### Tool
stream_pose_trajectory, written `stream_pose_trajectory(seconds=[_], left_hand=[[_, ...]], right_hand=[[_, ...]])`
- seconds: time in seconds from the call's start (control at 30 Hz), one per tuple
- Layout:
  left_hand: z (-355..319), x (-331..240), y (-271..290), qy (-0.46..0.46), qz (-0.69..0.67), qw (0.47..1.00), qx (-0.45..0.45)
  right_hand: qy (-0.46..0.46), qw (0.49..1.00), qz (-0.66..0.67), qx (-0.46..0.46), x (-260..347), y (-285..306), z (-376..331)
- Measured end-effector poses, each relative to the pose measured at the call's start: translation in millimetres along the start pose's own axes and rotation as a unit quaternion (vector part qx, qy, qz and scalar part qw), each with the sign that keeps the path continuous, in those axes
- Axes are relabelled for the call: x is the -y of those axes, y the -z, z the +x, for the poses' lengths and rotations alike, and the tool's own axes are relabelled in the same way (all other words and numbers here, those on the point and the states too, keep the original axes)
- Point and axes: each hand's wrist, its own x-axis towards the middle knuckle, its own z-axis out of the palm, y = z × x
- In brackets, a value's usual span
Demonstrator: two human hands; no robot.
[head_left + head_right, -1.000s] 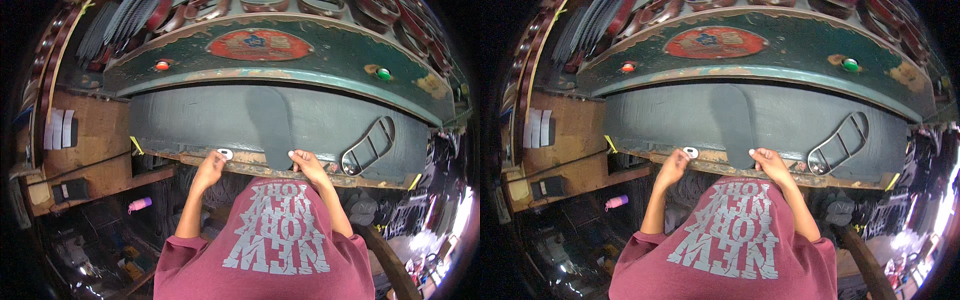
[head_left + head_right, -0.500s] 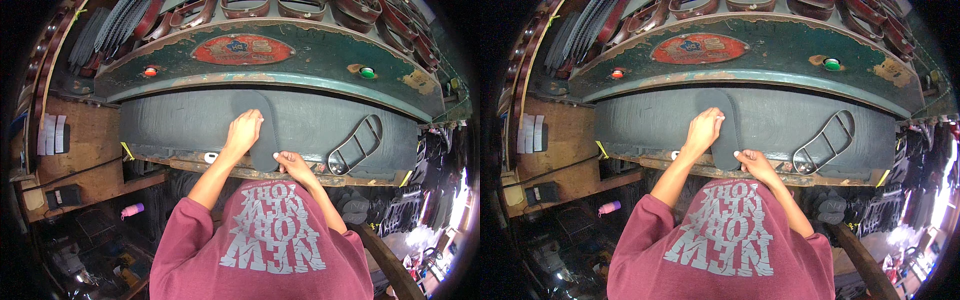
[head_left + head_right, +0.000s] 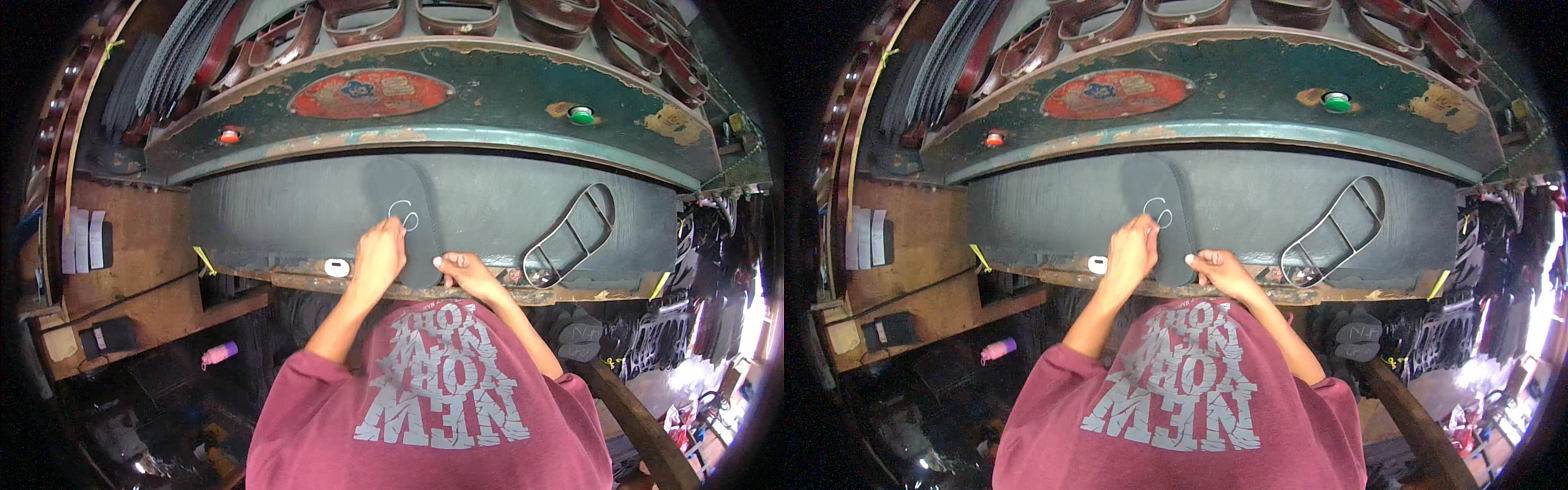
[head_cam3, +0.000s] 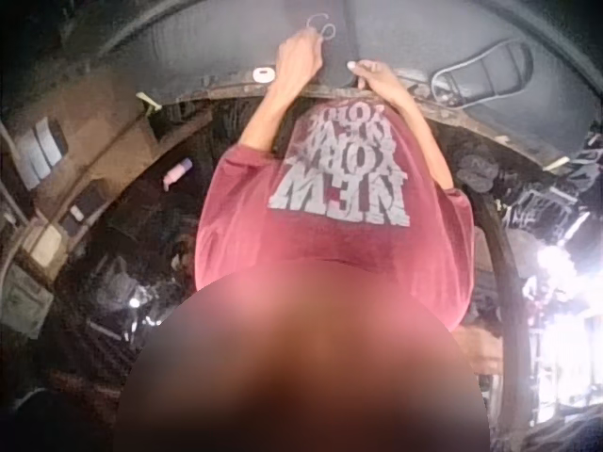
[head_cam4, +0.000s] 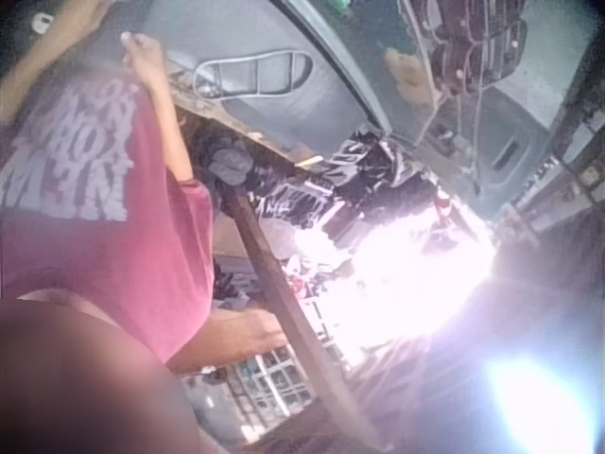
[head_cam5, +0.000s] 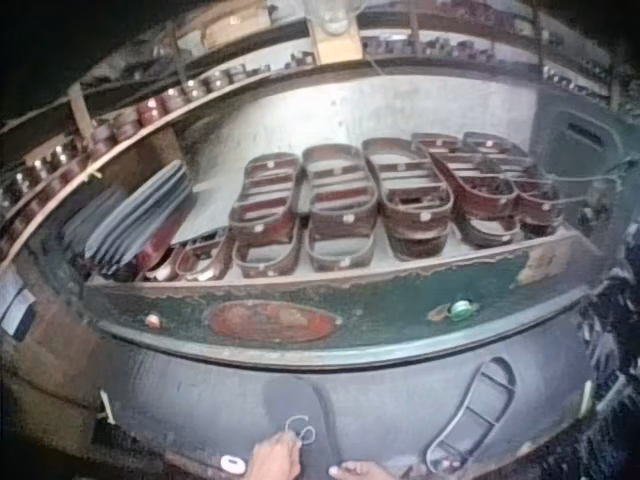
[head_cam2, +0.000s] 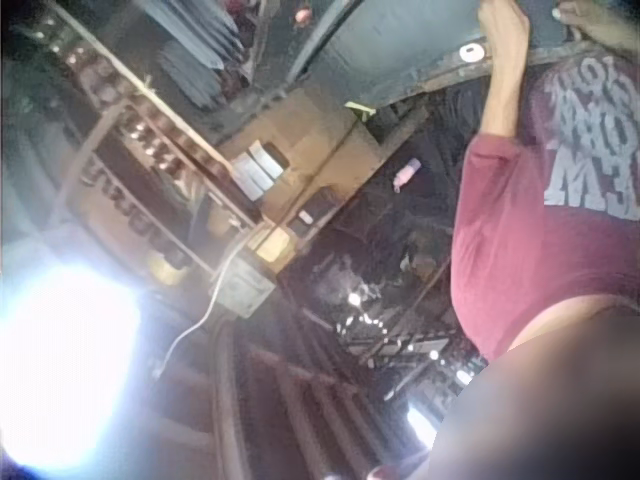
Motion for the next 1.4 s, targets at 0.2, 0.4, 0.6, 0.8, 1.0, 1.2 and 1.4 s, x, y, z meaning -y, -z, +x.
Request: stream_pose_trajectory(seconds=[0.2, 0.4, 0.6, 0.8, 1.0, 1.2, 1.4], left_hand=[[-8, -19, -26, -0.037, -0.079, 0.996, -0.036], [-41, 22, 4, 0.071, -0.015, 0.996, -0.058], [-69, 37, 24, 0.201, -0.023, 0.979, -0.038], [-99, 42, 3, 0.227, -0.038, 0.968, 0.099], [-122, 36, -32, 0.293, -0.319, 0.9, 0.036], [-108, 21, -14, 0.277, -0.416, 0.866, -0.038], [-108, 21, 48, -0.018, -0.055, 0.995, -0.086]], right_hand=[[0.006, 0.999, 0.015, 0.046, 0, 5, 0], [-0.002, 1.0, -0.001, 0.03, 7, 4, -3], [-0.009, 0.998, -0.006, 0.057, 7, 10, -2], [-0.013, 0.998, 0.04, 0.046, 3, 7, 2], [-0.031, 0.998, 0.022, 0.059, 17, -12, -13], [-0.074, 0.985, -0.098, 0.125, 39, -37, -22], [0.277, 0.844, -0.375, -0.266, 97, 7, -8]])
